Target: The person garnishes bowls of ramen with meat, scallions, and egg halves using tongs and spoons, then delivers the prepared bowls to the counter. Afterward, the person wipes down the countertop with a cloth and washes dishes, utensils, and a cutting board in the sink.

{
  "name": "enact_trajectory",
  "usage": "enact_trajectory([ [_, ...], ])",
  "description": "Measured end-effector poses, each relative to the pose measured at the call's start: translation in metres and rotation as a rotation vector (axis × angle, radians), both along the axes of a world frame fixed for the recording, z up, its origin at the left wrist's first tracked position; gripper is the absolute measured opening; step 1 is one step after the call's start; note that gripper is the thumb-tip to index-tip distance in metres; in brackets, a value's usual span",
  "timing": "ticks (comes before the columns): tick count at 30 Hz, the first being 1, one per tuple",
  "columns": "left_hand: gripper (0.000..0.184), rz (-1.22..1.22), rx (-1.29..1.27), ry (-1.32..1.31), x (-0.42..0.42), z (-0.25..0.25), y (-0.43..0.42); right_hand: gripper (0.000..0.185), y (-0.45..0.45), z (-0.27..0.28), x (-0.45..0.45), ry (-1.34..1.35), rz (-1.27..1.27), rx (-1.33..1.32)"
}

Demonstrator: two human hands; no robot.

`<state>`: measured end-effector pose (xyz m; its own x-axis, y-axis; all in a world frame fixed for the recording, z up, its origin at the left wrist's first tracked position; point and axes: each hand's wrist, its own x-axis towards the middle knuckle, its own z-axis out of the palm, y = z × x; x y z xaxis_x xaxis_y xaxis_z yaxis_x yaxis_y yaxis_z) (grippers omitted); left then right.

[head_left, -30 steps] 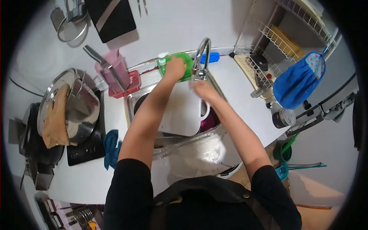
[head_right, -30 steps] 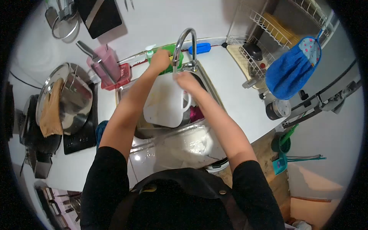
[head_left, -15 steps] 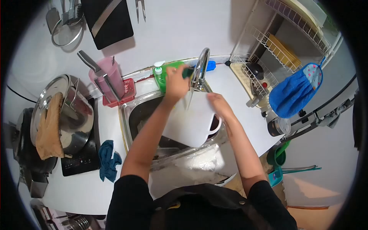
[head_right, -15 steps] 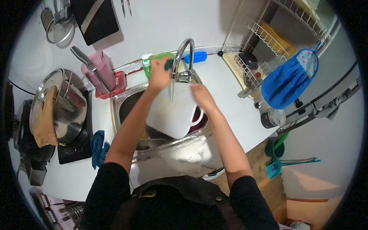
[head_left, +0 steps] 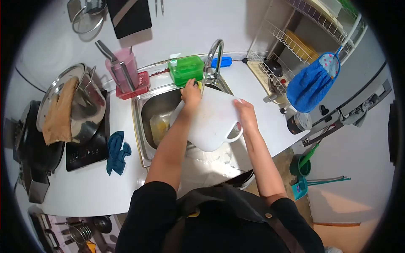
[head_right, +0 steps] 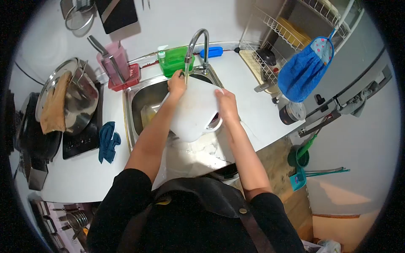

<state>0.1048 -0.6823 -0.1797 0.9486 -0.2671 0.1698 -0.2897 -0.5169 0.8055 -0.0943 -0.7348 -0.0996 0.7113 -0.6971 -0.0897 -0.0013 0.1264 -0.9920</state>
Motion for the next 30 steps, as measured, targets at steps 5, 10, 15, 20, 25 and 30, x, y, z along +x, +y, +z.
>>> enact_trajectory([
  [5, 0.024, -0.324, -0.33, -0.131, -0.06, 0.01, -0.022, 0.023, -0.017, -0.032, 0.017, 0.091, -0.057, -0.133],
  [10, 0.033, -0.497, -0.208, -0.285, -0.131, 0.048, 0.03, 0.021, -0.025, 0.002, 0.002, 0.135, -0.127, -0.059],
  [15, 0.032, -0.218, -0.113, -0.301, -0.062, -0.011, 0.06, 0.024, -0.032, 0.016, -0.025, -0.01, -0.118, -0.096],
  [20, 0.032, -0.056, 0.065, -0.03, -0.001, -0.017, 0.028, 0.032, -0.032, -0.02, -0.026, 0.103, -0.222, -0.341],
  [25, 0.029, -0.254, -0.146, -0.106, -0.069, 0.017, -0.02, 0.019, -0.026, -0.024, -0.003, -0.087, -0.289, -0.103],
  [30, 0.03, -0.81, -0.277, 0.133, -0.085, 0.032, 0.0, 0.025, -0.052, -0.022, -0.008, 0.108, -0.179, -0.105],
])
